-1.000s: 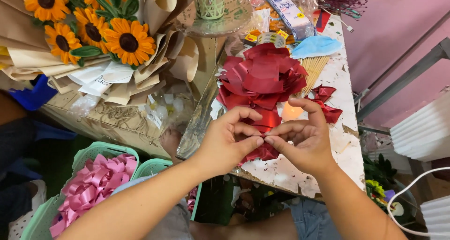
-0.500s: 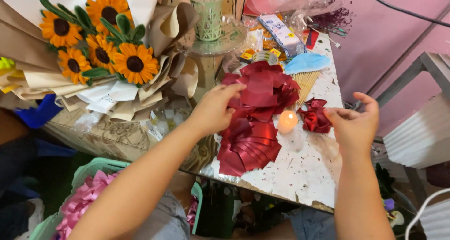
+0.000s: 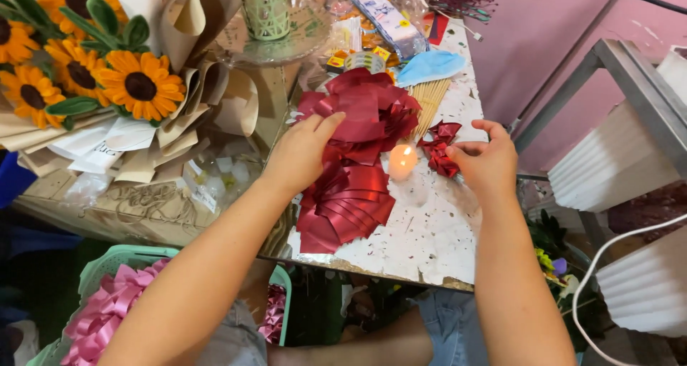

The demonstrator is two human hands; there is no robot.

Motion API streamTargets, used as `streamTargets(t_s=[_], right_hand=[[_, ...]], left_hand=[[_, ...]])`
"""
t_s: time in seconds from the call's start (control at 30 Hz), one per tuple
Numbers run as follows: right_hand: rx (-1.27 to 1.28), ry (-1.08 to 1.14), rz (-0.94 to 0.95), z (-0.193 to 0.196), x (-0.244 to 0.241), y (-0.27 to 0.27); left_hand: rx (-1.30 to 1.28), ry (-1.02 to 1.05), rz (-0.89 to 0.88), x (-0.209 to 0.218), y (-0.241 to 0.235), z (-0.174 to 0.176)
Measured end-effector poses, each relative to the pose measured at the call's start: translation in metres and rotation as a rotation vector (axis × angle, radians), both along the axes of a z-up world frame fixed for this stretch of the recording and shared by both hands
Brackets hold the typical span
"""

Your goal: The person is crafting decorative flowers by folding and shaping red ribbon, using a candle flame to seal the edges.

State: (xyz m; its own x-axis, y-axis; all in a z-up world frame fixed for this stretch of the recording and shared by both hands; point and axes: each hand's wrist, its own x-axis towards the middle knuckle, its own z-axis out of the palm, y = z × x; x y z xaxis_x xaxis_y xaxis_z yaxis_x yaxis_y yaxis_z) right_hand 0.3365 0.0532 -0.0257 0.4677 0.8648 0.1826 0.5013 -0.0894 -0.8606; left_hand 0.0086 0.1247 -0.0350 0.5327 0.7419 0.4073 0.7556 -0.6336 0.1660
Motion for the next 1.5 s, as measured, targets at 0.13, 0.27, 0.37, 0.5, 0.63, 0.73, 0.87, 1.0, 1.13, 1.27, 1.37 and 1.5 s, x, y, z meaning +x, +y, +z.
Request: streamTargets(t_s=[0.13,0.27,0.37,0.5,0.63,0.73,0.87,1.0,1.13,1.27,1.37,1.5], right_hand=[[0.079,0.033,-0.046,-0.011,0.004,0.008],[0.259,-0.277,0.005,-0.025,0.007,0.021],[0.045,-0.398,0.141,-0.012,-0.014,0.018],[-0.130,-0.515,0.186,-0.040,-0.001,0.042],[0.084,-0.467,0.177,-0.065,0.016,0.060],[0.170,-0.492,0.139,-0.073,0.020,0.060],[0.207,-0.244,0.051,-0.042,0.001,0.035],[0.243,0.012,-0.060,-0.039,0.006,0.029],[0.303,0.127,-0.105,-0.037,0.007,0.030],[0.187,-0.136,0.041,-0.039,0.001,0.029],[0.128,-0.223,0.092,-0.042,0.001,0.033],[0.238,-0.252,0.059,-0.051,0.004,0.038]], left_hand=[[0.035,-0.007,-0.004,-0.001,0.000,-0.005],[0.021,0.000,-0.058,-0.005,-0.016,0.006],[0.072,0.019,-0.108,-0.015,-0.035,0.013],[0.155,-0.042,-0.149,-0.039,-0.069,0.020],[0.155,-0.137,-0.165,-0.073,-0.099,0.028],[0.212,-0.312,-0.202,-0.093,-0.132,0.046],[0.200,-0.448,-0.029,-0.116,-0.191,0.065],[0.181,-0.594,0.200,-0.139,-0.243,0.063],[0.052,-0.916,0.234,-0.157,-0.280,0.043],[0.085,-1.012,0.372,-0.175,-0.307,0.026],[0.101,-1.088,0.428,-0.192,-0.322,0.006],[0.124,-1.167,0.474,-0.208,-0.342,-0.015]])
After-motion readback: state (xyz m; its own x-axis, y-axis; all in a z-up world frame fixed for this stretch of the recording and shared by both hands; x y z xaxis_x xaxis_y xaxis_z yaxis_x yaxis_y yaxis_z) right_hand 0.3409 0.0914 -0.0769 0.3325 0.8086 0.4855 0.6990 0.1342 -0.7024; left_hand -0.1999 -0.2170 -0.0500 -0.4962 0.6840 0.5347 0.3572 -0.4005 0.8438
